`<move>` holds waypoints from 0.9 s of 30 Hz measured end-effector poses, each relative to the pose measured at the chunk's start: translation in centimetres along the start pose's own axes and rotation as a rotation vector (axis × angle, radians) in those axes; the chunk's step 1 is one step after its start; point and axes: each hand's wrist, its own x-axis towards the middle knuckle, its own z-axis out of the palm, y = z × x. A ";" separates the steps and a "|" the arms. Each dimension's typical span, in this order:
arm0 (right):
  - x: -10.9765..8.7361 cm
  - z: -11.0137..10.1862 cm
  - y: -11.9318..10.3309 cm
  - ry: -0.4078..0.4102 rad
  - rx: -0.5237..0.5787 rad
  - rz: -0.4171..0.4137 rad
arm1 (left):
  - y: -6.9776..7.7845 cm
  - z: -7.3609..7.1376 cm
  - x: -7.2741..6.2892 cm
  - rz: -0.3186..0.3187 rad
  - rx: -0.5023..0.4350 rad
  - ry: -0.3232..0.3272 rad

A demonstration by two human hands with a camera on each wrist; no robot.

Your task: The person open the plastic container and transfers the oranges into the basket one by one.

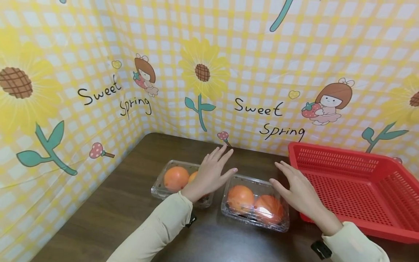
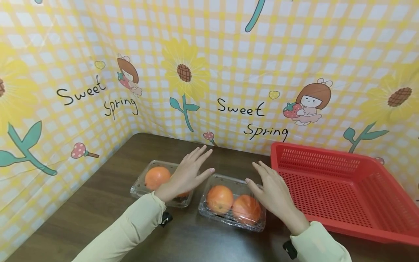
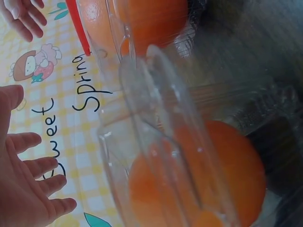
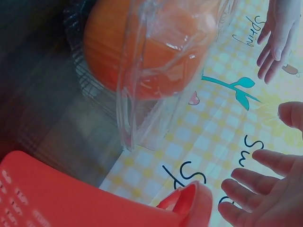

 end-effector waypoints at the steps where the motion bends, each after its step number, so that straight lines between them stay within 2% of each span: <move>1: -0.1 0.0 0.0 -0.002 0.013 0.000 | 0.0 0.0 -0.1 0.005 -0.004 0.004; 7: -1.0 0.2 0.0 0.026 0.081 -0.042 | 0.2 0.0 -1.0 0.027 -0.016 0.008; 20: -3.0 1.2 0.0 0.114 0.117 -0.131 | 0.3 0.4 -2.7 0.107 -0.049 0.055; 27: -3.8 1.8 0.2 0.118 0.116 -0.129 | 0.5 0.6 -3.5 0.141 -0.073 0.086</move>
